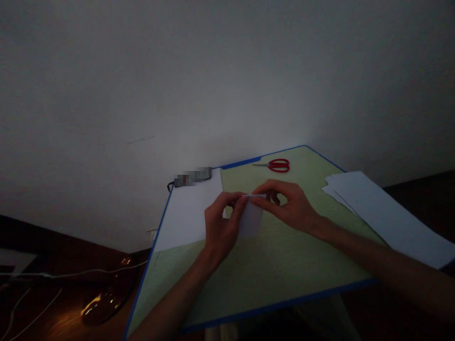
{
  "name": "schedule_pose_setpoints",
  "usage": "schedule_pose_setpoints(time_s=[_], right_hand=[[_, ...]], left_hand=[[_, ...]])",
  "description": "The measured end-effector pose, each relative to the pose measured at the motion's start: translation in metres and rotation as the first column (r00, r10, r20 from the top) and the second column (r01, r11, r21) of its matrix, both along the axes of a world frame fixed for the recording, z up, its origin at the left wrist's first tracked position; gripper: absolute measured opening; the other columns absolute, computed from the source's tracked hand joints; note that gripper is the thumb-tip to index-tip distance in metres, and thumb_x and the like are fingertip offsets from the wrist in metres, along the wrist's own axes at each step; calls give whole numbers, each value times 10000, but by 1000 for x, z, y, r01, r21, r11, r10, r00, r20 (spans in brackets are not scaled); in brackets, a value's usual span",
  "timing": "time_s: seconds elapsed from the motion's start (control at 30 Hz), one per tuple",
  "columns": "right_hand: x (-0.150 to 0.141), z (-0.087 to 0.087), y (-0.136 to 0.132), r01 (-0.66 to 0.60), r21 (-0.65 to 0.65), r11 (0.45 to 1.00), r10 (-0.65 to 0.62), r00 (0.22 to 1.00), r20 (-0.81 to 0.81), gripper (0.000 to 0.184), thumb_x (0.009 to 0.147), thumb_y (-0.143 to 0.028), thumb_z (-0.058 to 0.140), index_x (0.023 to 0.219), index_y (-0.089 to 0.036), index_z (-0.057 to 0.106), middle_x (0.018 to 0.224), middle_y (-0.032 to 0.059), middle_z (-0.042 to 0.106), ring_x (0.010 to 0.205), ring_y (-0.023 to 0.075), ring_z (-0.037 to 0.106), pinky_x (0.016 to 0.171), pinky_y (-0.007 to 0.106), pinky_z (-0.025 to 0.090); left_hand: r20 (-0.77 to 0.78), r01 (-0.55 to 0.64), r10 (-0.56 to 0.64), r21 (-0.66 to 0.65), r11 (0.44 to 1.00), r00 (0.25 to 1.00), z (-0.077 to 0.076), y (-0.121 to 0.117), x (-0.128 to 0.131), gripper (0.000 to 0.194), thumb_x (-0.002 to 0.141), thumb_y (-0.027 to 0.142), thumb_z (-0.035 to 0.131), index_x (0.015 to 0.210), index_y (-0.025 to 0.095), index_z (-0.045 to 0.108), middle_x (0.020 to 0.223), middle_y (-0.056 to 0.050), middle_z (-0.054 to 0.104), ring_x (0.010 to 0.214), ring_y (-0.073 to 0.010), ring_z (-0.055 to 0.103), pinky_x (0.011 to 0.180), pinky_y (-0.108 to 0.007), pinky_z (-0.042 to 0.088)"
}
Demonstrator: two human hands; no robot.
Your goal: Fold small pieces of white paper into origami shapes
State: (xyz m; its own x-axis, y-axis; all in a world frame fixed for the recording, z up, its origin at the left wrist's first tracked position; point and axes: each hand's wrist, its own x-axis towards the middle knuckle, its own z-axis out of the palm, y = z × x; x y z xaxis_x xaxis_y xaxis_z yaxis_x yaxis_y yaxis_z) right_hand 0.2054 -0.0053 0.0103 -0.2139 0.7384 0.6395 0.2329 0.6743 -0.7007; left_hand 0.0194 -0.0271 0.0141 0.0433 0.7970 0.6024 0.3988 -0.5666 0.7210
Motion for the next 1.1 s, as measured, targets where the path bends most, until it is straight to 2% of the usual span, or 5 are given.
schedule_pose_setpoints(time_s=[0.13,0.4,0.77,0.97,1.1], right_hand=[[-2,1,1,-5,-26,1000,4,1000,-4,213,892,-414,730,888,-201,727,743,3,694,617,107,592,535,229,469],[-6,2,-2,63,15,998,-63,998,-6,265,854,-463,760,817,-204,715,722,0,695,636,122,608,601,252,502],[-11,-6,-4,39,-85,996,-41,999,-29,263,866,-444,748,800,-193,707,669,-13,673,608,116,605,596,244,494],[-11,-7,-6,35,-100,994,-40,998,-53,224,855,-407,767,814,-196,706,676,-13,667,619,121,606,596,249,496],[-9,-8,-8,-44,-12,999,43,996,-82,129,894,-311,733,863,-189,705,727,-3,670,670,126,619,645,271,510]], left_hand=[[24,-34,34,1,999,999,-3,1,1,126,938,306,655,897,194,694,818,-14,723,757,-139,668,719,-259,533],[-104,-166,178,114,980,979,-11,2,5,176,986,307,553,881,185,621,730,4,665,633,-117,601,605,-222,464],[-161,-279,307,173,944,938,-20,8,-5,150,983,300,555,933,195,650,711,4,697,564,-114,600,544,-216,411],[-216,-278,349,299,913,912,-21,7,-5,104,987,259,563,959,201,644,706,6,713,547,-109,619,548,-215,412],[-211,-282,395,421,862,894,-21,4,-8,106,999,261,548,950,201,621,703,8,704,550,-106,629,564,-217,430]])
